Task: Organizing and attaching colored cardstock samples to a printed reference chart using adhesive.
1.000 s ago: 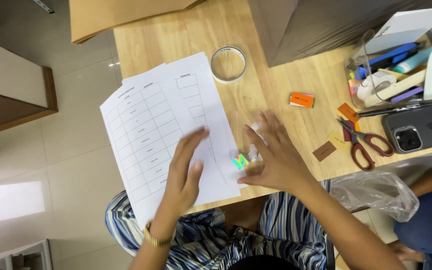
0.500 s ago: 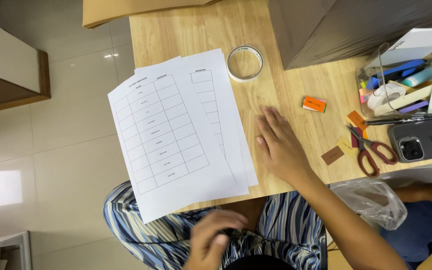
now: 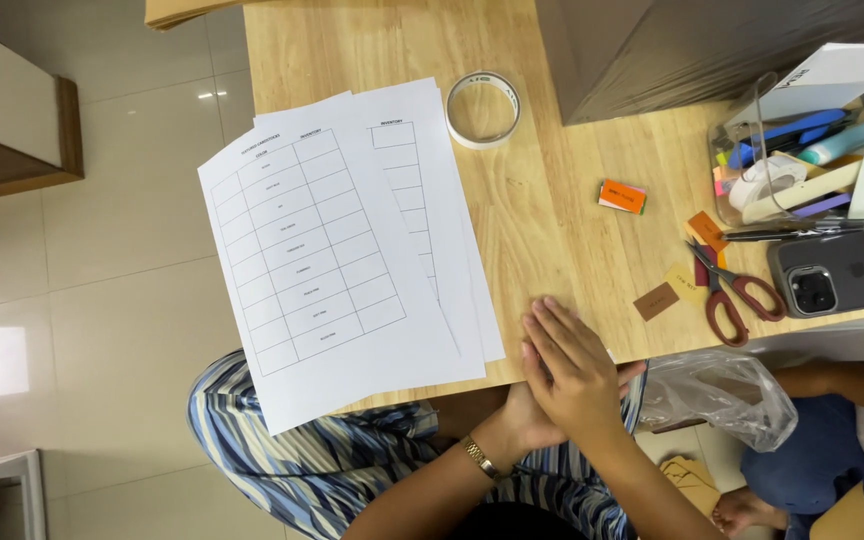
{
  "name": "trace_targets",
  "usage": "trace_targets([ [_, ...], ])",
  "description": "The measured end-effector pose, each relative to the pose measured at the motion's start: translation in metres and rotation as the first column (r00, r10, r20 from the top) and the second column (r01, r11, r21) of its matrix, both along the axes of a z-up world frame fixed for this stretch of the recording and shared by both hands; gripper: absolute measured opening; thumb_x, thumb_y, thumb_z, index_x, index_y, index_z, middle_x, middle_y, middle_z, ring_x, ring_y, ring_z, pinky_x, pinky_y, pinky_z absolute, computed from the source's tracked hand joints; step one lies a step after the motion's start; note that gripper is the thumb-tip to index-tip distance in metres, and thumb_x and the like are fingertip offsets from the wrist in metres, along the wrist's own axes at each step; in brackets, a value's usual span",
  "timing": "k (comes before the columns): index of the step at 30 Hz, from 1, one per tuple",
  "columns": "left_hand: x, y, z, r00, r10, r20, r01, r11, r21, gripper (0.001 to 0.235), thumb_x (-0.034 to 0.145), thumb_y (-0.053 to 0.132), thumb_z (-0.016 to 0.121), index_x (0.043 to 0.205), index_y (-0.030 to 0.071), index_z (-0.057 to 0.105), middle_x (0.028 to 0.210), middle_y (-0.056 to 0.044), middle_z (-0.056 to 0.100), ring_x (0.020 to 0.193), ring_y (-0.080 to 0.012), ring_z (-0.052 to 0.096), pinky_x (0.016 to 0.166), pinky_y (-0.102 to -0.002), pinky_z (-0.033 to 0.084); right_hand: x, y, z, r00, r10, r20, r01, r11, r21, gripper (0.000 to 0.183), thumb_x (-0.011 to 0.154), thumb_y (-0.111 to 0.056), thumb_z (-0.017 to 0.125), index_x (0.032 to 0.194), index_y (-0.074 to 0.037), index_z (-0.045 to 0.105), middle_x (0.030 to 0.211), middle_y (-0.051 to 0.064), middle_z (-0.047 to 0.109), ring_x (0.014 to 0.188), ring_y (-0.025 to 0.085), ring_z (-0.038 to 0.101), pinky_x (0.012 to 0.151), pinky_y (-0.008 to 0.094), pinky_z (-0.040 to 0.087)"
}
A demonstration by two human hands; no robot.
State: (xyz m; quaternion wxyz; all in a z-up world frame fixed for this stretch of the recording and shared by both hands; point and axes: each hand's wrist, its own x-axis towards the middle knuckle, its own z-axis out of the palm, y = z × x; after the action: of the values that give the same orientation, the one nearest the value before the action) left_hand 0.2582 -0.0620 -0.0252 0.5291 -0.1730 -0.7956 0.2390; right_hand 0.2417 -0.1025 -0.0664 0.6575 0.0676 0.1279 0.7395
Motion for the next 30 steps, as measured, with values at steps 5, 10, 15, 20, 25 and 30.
trace_targets([
  [5,0.019,0.000,0.023,0.889,-0.167,0.426,0.013,0.940,0.342,0.013,0.096,0.001,0.074,0.108,-0.003,0.072,0.107,-0.016,0.076,0.097,-0.0204,0.076,0.089,-0.031,0.063,0.024,0.006,0.005,0.833,-0.348,0.431,0.106,0.863,0.494,0.032,0.109,-0.040,0.037,0.137,-0.029,0.046,0.141,0.039,0.025,0.133,0.054,0.019,0.107,0.068,0.008],
  [10,0.034,-0.001,0.009,0.918,-0.148,0.367,0.005,0.932,0.362,0.013,0.088,-0.007,0.078,0.096,-0.004,0.068,0.093,-0.020,0.073,0.085,-0.0252,0.075,0.081,-0.036,0.067,0.045,0.027,0.012,0.469,-0.710,0.526,-0.077,0.560,0.825,0.022,0.104,-0.035,0.048,0.118,-0.021,0.057,0.124,0.029,0.043,0.118,0.043,0.035,0.098,0.058,0.024],
  [15,0.030,0.000,0.007,0.929,-0.163,0.331,0.017,0.914,0.405,0.010,0.087,-0.006,0.076,0.085,-0.005,0.066,0.082,-0.020,0.067,0.076,-0.0281,0.070,0.075,-0.042,0.067,0.064,0.046,0.018,0.074,-0.950,0.303,-0.432,0.243,0.868,0.020,0.100,-0.031,0.059,0.098,-0.014,0.069,0.108,0.019,0.060,0.103,0.032,0.051,0.089,0.048,0.040],
  [20,0.033,-0.010,-0.007,0.994,-0.107,-0.026,0.105,0.992,-0.067,0.011,0.091,0.005,0.073,0.091,-0.002,0.065,0.088,-0.018,0.068,0.079,-0.0279,0.070,0.075,-0.041,0.066,0.047,0.067,0.051,-0.124,-0.980,0.156,-0.791,0.193,0.580,0.038,0.102,-0.027,0.058,0.127,-0.003,0.072,0.136,0.022,0.066,0.131,0.041,0.058,0.112,0.055,0.043],
  [25,0.012,-0.013,-0.029,0.898,-0.217,-0.384,-0.005,0.865,-0.501,0.017,0.095,0.016,0.069,0.096,0.000,0.064,0.093,-0.016,0.068,0.082,-0.0276,0.070,0.075,-0.040,0.065,0.065,0.060,0.038,-0.070,-0.982,0.175,-0.792,0.161,0.589,0.030,0.100,-0.017,0.058,0.119,0.001,0.075,0.129,0.023,0.070,0.125,0.038,0.064,0.111,0.049,0.047],
  [30,-0.007,-0.019,-0.051,0.674,-0.437,-0.596,-0.291,0.584,-0.758,0.024,0.099,0.027,0.066,0.102,0.003,0.063,0.098,-0.014,0.068,0.084,-0.0273,0.070,0.075,-0.039,0.063,0.085,0.044,0.027,-0.003,-0.975,0.224,-0.676,0.167,0.718,0.027,0.098,-0.015,0.059,0.106,0.002,0.079,0.118,0.021,0.075,0.111,0.035,0.073,0.102,0.046,0.056],
])
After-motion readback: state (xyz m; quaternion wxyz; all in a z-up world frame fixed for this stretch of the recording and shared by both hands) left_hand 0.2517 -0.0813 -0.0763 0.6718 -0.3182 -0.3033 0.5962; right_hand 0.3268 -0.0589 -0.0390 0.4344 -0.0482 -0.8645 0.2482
